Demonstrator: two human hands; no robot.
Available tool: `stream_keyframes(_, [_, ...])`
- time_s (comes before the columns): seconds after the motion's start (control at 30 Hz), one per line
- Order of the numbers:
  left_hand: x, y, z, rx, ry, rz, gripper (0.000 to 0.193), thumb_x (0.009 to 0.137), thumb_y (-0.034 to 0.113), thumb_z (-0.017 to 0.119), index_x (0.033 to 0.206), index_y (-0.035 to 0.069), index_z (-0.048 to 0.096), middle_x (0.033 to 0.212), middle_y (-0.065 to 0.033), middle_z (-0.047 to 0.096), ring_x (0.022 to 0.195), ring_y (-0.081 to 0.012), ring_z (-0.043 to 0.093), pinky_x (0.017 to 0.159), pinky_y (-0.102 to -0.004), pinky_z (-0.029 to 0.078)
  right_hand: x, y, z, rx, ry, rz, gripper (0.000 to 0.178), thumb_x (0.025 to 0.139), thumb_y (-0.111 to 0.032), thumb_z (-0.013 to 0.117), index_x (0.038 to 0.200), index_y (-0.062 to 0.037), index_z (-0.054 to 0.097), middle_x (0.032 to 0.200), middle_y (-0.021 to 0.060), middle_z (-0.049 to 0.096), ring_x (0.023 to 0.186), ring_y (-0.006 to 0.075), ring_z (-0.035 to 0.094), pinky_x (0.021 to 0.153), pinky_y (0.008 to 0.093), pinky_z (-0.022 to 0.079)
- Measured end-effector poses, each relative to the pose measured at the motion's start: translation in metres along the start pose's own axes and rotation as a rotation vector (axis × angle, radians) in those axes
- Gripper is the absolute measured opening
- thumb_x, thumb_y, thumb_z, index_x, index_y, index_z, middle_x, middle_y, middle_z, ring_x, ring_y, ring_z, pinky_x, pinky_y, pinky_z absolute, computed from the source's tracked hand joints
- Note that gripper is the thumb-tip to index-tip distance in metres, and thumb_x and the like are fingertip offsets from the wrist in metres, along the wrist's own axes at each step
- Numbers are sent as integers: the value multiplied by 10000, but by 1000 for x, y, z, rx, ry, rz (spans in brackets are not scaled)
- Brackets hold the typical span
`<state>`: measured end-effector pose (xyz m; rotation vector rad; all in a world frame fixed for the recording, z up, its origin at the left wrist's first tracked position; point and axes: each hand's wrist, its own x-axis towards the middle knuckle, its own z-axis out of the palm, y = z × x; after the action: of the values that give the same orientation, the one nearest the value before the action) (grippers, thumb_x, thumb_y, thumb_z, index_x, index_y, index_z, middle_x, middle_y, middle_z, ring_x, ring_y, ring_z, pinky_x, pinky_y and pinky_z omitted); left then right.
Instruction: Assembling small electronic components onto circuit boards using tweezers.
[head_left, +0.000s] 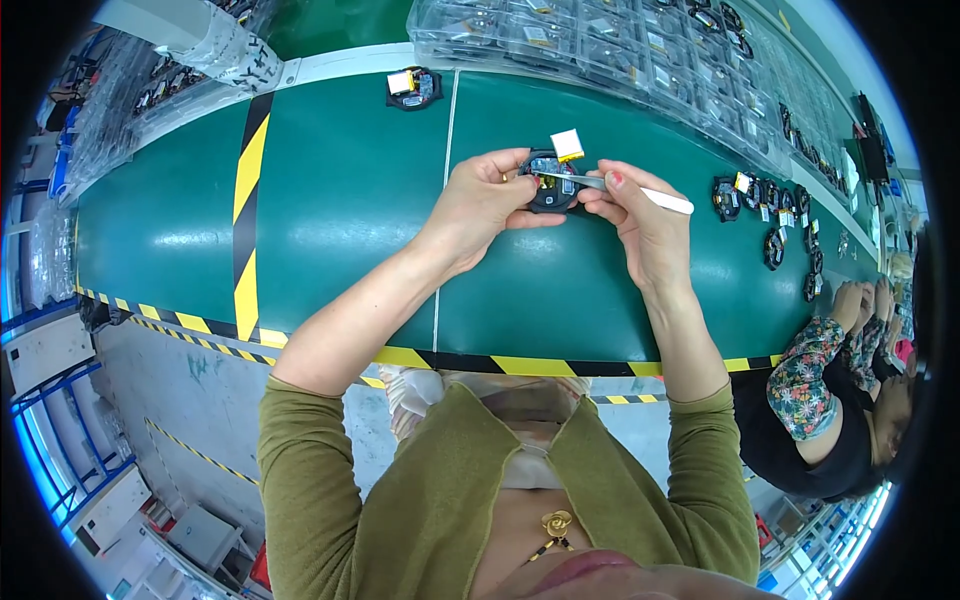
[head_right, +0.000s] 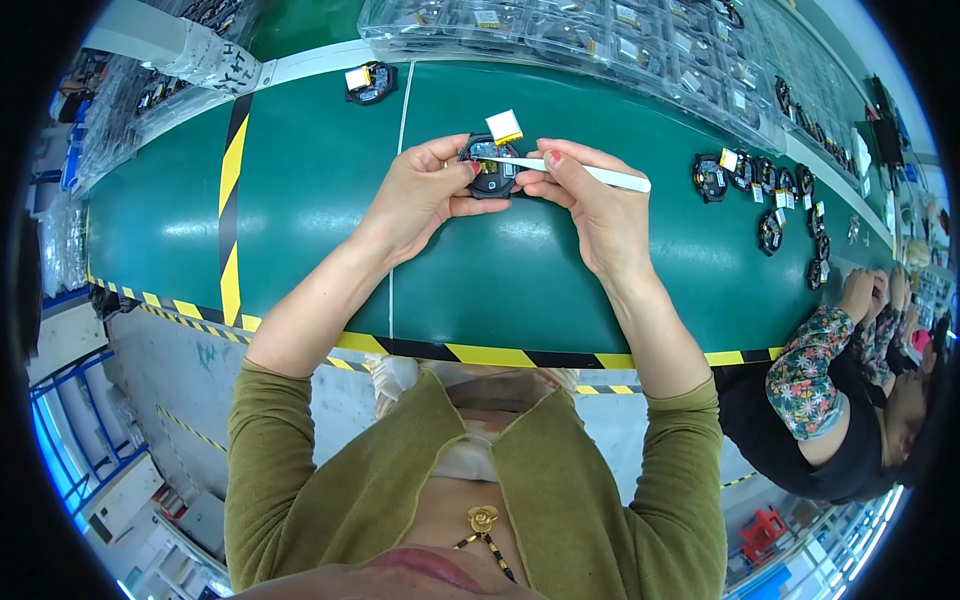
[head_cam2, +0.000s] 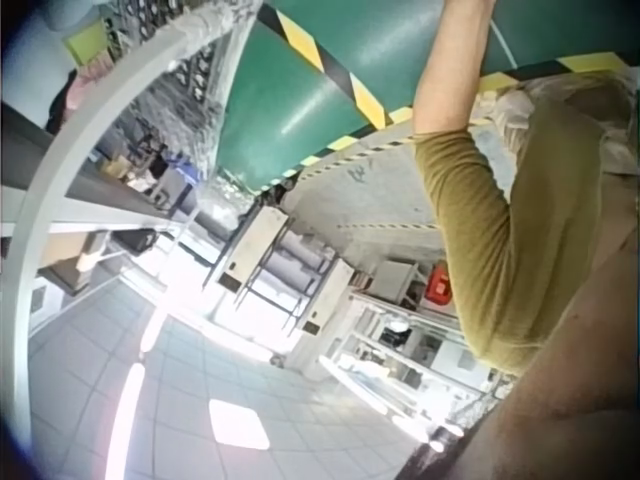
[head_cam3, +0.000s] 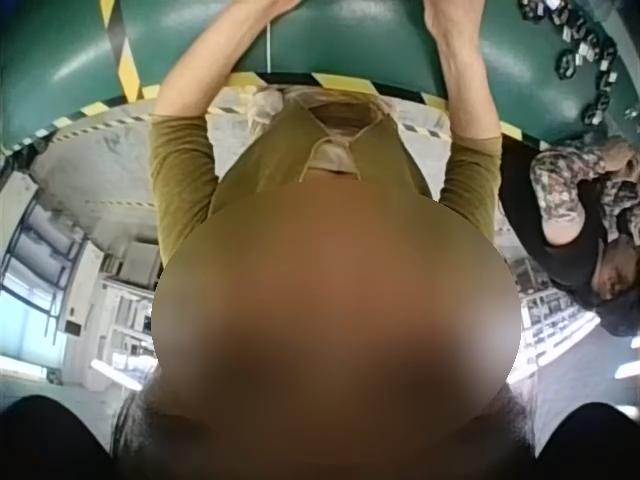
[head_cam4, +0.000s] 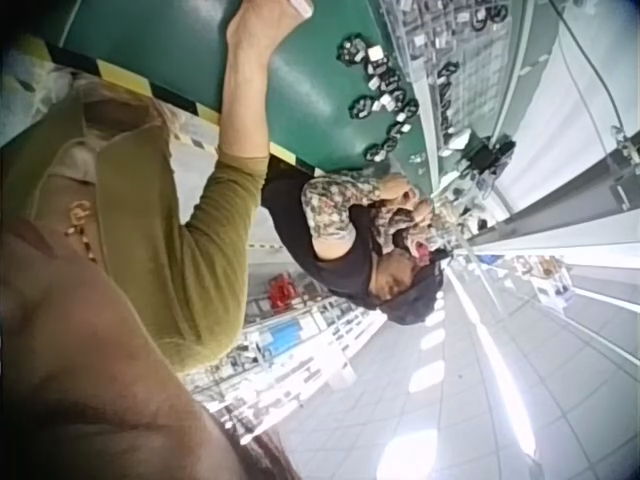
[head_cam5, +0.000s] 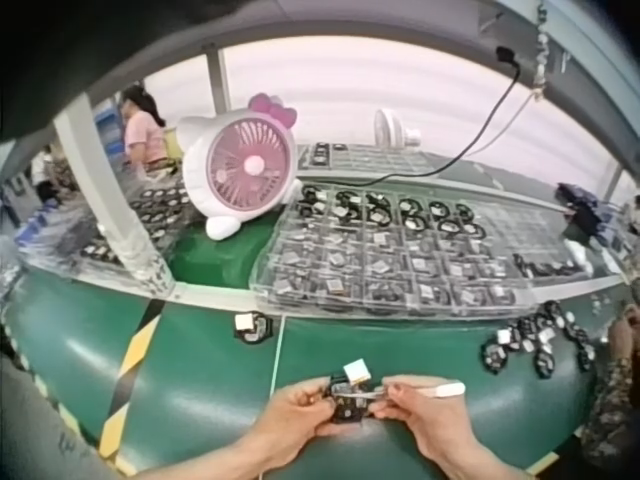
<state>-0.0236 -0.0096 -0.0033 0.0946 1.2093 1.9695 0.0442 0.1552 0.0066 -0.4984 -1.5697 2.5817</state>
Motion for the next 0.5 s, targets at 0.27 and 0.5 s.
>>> stream_keyframes(0.27, [0,0,-3,-70,-17,8,268,879,49,374,1110,-74,432,1002,-146,536,869,-201,585,775,-355,528,-2,2,2,-9,20,-11,214,812,-30,537,971,112,549,887,188,588,742,238,619,679,286,532])
stream_keyframes(0.5, [-1,1,-3,-118,9,8,278,896,154,390,1050,-66,465,960,-152,554,829,-202,597,744,-354,533,-3,3,1,-9,-3,-42,202,815,-30,535,962,106,556,904,197,583,756,254,618,681,302,533])
